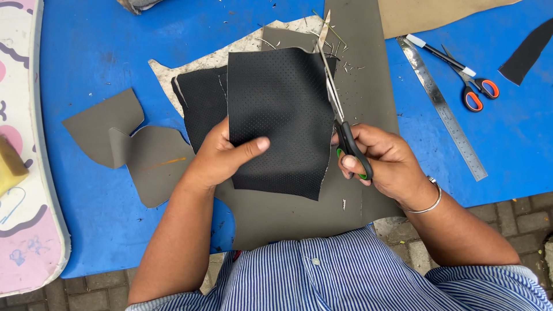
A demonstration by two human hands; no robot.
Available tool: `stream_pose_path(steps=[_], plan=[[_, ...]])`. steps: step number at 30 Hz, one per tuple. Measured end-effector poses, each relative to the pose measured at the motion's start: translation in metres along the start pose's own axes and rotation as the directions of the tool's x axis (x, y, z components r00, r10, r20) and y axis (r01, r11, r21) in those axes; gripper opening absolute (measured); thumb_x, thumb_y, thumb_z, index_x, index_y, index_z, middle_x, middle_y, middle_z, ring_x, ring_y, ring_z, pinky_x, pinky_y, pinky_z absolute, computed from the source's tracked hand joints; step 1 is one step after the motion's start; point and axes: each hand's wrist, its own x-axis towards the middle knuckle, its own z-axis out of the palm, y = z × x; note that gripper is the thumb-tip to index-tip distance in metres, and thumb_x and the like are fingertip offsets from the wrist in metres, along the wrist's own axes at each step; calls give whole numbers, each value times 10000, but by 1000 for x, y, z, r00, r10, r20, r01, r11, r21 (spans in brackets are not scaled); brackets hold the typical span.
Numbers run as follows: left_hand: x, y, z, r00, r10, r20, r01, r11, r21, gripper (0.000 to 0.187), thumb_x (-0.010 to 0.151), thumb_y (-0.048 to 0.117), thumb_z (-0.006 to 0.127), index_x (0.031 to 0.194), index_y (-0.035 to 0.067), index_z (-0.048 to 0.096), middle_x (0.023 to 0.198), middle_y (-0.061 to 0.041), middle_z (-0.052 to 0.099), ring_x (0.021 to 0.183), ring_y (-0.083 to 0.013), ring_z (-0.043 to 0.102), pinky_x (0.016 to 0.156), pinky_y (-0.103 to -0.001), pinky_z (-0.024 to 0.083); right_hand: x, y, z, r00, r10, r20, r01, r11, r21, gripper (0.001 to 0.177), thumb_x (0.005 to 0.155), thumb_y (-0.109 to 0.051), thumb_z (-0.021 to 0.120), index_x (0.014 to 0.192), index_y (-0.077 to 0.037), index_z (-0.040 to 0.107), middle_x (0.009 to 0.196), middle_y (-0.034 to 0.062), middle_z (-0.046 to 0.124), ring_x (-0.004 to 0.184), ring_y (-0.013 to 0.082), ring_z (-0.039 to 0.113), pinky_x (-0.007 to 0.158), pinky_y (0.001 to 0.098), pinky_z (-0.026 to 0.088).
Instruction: Trimming the edges of small black leather pieces using scissors on a workshop table
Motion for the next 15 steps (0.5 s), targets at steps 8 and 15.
stream_pose_path(steps=[8, 15], plan=[[4, -23, -27, 965, 15, -262, -53, 989, -141, 221, 974, 11, 684, 1193, -17, 689, 965, -191, 736, 819, -208, 721, 698, -412, 676, -2, -14, -10, 975, 119, 187, -85, 980, -178, 399, 807, -171, 725, 1108, 86, 673, 598, 149, 639, 485, 106, 495, 450, 208, 396], [-18, 18, -32, 996, -66, -65, 51, 978, -204, 350, 945, 142, 716, 1261, -1, 667, 1156, -40, 723, 1048, -132, 671, 914, -299, 597, 0, -47, -57, 878, 345, 331, -149, 855, -497, 667, 873, -364, 663, 1428, -4, 576, 881, 71, 618, 850, 140, 614, 788, 283, 493]])
